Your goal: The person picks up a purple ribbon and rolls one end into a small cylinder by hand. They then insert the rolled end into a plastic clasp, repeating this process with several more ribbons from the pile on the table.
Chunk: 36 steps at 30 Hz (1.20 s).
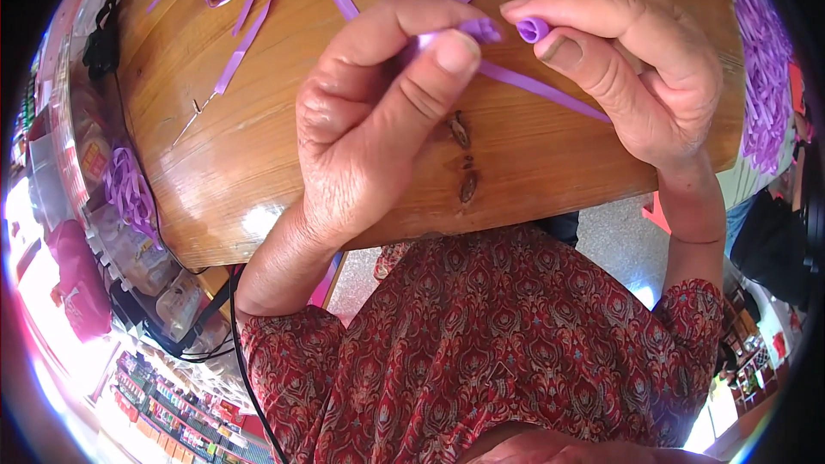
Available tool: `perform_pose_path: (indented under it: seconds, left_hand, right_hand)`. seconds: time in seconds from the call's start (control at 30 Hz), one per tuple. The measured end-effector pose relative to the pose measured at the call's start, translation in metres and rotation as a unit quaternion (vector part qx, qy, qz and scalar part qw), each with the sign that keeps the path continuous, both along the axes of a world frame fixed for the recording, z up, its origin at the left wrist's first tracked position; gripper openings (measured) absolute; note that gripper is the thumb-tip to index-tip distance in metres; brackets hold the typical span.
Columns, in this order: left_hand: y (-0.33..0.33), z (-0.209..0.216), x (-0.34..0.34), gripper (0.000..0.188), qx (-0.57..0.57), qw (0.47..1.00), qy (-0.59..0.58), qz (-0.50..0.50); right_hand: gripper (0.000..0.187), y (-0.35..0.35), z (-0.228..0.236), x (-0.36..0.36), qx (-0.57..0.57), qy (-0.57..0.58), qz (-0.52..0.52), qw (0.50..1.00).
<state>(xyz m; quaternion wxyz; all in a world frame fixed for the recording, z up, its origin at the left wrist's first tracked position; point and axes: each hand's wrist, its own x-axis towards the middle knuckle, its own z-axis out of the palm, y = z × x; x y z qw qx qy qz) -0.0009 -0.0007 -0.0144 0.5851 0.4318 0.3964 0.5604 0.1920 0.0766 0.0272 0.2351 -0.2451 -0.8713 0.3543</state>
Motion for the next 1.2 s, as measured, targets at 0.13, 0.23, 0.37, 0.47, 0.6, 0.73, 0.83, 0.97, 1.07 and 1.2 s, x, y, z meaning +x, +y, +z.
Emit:
perform_pose_path:
  seconds: [0.13, 0.23, 0.37, 0.47, 0.6, 0.73, 0.83, 0.97, 1.07, 1.2]
  left_hand:
    - [-0.005, 0.003, 0.003, 0.023, 0.005, 1.0, -0.017, -0.004]
    - [-0.006, 0.003, 0.003, 0.022, 0.039, 0.998, 0.002, 0.04]
    - [-0.007, 0.004, -0.002, 0.02, 0.021, 0.999, 0.042, 0.017]
    - [-0.007, 0.002, -0.001, 0.019, 0.038, 0.995, 0.092, 0.029]
    - [-0.009, 0.003, 0.0, 0.018, 0.063, 0.988, 0.131, 0.044]
    - [-0.008, 0.002, 0.0, 0.018, 0.073, 0.99, 0.105, 0.05]
    - [-0.009, 0.003, -0.001, 0.017, 0.062, 0.993, 0.095, 0.043]
    - [-0.009, 0.005, 0.001, 0.017, 0.051, 0.991, 0.117, 0.037]
    - [-0.006, 0.002, 0.004, 0.014, 0.068, 0.991, 0.107, 0.049]
    - [-0.008, 0.006, 0.003, 0.009, 0.053, 0.99, 0.12, 0.05]
  right_hand:
    - [0.021, 0.005, 0.001, -0.008, 0.062, 0.064, 0.0, 0.996]
    - [0.026, 0.004, -0.002, -0.008, 0.055, 0.107, 0.012, 0.993]
    - [0.029, -0.003, 0.006, -0.007, 0.086, 0.073, 0.002, 0.994]
    - [0.029, -0.005, 0.009, -0.007, 0.091, 0.063, -0.007, 0.994]
    - [0.03, -0.007, 0.011, -0.009, 0.097, 0.051, -0.018, 0.994]
    - [0.03, -0.008, 0.011, -0.009, 0.117, 0.048, -0.015, 0.992]
    - [0.029, -0.009, 0.01, -0.008, 0.135, 0.046, -0.014, 0.99]
    - [0.029, -0.009, 0.01, -0.008, 0.152, 0.041, -0.014, 0.987]
    - [0.028, -0.01, 0.009, -0.009, 0.164, 0.039, -0.015, 0.986]
    - [0.028, -0.01, 0.008, -0.009, 0.181, 0.037, -0.018, 0.983]
